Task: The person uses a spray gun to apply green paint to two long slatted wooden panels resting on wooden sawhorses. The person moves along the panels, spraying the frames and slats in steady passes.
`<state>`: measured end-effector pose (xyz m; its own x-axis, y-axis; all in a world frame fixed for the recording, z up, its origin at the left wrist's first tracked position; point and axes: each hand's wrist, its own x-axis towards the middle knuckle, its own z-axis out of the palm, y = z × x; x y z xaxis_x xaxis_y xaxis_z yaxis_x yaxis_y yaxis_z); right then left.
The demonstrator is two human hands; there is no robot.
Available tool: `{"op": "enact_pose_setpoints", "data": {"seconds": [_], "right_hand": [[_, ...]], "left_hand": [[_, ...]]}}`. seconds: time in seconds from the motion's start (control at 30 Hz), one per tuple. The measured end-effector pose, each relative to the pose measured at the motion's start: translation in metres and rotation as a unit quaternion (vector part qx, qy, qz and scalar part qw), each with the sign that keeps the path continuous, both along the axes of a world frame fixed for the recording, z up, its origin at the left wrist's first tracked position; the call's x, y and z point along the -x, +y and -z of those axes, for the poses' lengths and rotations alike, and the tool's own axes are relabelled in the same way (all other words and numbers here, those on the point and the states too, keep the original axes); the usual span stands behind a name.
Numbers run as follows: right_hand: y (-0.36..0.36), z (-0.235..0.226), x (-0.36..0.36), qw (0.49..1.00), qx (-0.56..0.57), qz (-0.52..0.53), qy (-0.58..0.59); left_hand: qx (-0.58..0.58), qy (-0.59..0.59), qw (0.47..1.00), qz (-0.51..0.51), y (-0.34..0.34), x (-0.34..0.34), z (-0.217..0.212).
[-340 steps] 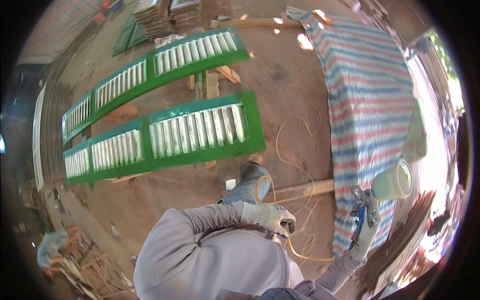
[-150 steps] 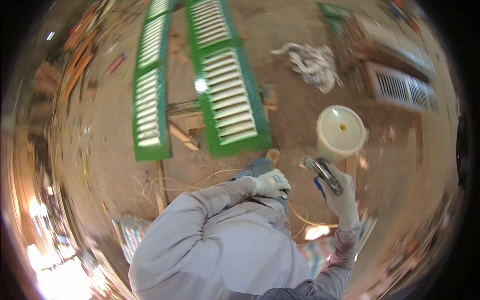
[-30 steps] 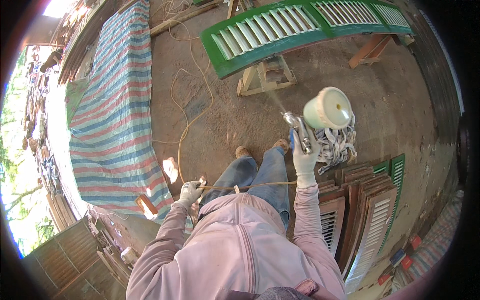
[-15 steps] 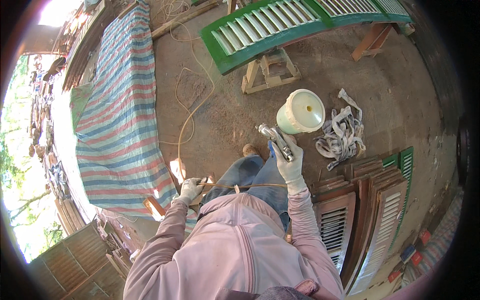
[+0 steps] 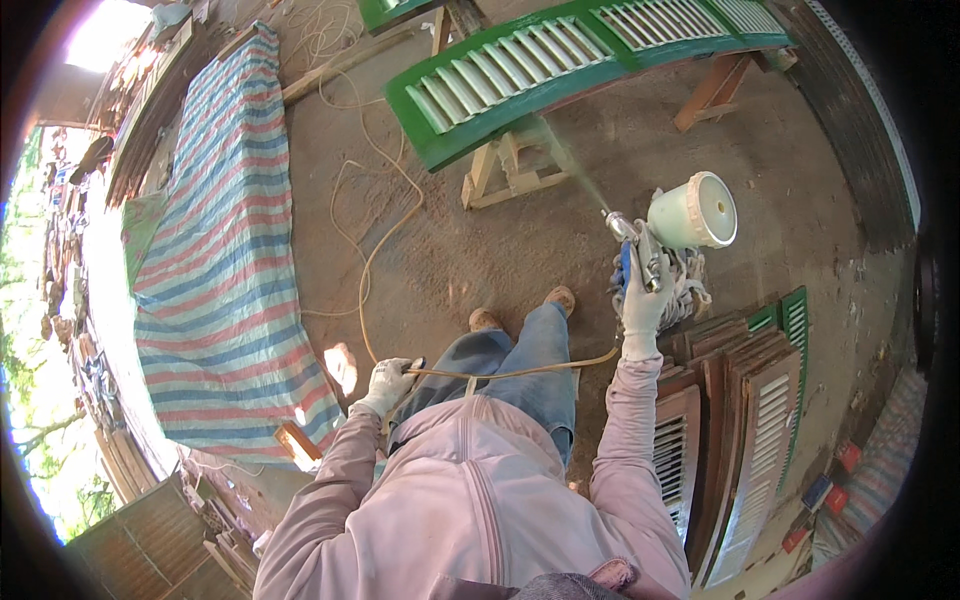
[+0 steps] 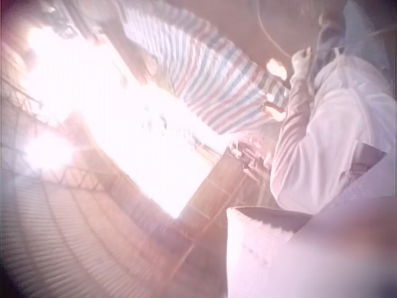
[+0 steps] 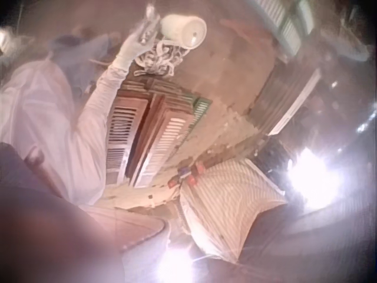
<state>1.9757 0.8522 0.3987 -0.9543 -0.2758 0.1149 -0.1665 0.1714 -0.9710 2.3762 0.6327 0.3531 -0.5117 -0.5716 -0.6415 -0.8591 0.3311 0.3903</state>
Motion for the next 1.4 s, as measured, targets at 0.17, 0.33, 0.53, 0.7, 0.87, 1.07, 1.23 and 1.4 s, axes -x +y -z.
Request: {"op": "enact_pose_setpoints", "data": {"seconds": [0.17,0.33,0.53,0.7,0.87,1.07,1.23,1.4], "right_hand": [[0.006,0.006,0.049,0.997,0.026,0.073,-0.03],[0.015,0.013,0.089,0.992,0.045,0.109,0.048],[0.03,-0.005,0.1,0.993,-0.062,0.032,0.099],[0.039,-0.013,0.091,0.99,0.054,-0.125,0.023],[0.047,-0.016,0.127,0.989,0.016,-0.102,-0.102],[0.061,-0.008,0.211,1.0,0.014,-0.009,0.01],[0.077,0.0,0.255,0.994,0.029,0.073,-0.071],[0.084,-0.003,0.261,0.996,-0.017,0.051,0.065]], "left_hand": [[-0.029,-0.01,0.999,0.03,-0.003,0.045,-0.009],[0.0,-0.036,0.997,0.067,0.004,0.072,-0.005],[0.017,-0.059,0.992,0.106,0.024,0.104,0.0],[0.019,-0.073,0.986,0.151,0.035,0.143,0.007],[0.012,-0.078,0.979,0.188,0.043,0.183,0.004],[0.029,-0.037,0.987,0.157,0.063,0.213,-0.005],[0.001,-0.081,0.984,0.156,0.08,0.233,-0.011],[-0.008,-0.095,0.985,0.141,0.095,0.245,-0.009]]}}
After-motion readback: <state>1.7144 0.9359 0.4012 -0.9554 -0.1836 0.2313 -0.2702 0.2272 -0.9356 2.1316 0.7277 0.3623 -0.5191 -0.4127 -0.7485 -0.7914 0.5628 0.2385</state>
